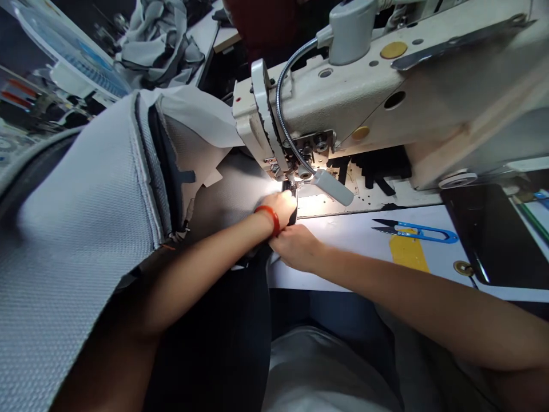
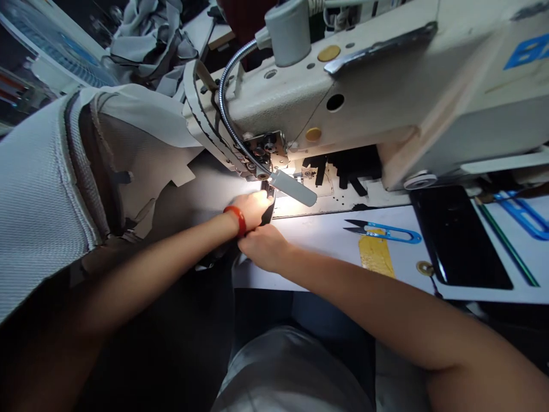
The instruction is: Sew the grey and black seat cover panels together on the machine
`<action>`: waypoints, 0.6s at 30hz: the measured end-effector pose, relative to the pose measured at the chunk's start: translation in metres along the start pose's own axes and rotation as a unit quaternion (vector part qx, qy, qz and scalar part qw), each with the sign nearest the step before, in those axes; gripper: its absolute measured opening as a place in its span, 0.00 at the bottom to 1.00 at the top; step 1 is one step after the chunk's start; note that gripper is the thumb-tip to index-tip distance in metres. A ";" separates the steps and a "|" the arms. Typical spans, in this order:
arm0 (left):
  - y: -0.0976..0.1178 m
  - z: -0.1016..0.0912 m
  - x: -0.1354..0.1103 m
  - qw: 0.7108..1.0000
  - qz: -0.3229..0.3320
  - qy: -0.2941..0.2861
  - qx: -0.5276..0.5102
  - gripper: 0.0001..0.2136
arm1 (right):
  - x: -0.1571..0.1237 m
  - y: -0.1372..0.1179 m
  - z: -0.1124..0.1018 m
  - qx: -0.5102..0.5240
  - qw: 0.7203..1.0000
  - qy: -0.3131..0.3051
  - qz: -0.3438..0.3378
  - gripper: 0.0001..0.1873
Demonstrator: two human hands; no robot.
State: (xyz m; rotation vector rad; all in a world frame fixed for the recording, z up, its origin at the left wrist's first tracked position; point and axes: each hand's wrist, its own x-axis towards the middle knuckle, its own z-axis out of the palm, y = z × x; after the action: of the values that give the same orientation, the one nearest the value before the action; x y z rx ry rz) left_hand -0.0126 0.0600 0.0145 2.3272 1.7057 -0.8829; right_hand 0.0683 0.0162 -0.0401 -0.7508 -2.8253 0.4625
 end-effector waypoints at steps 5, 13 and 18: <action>0.012 0.036 -0.029 0.990 -0.037 0.139 0.000 0.15 | -0.026 -0.001 0.035 0.025 0.977 0.209 -0.043 0.11; -0.004 0.029 -0.014 0.997 0.050 0.056 -0.027 0.13 | -0.023 0.004 0.041 -0.095 0.959 0.265 -0.034 0.15; -0.006 0.018 -0.007 0.998 0.061 0.026 -0.018 0.12 | -0.012 0.013 0.040 -0.110 0.969 0.217 -0.033 0.14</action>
State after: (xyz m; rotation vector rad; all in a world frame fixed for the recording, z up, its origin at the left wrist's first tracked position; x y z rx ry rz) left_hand -0.0264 0.0482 0.0046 2.4207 1.5653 -0.7687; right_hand 0.0746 0.0107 -0.0833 -0.6920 -2.4957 -0.0304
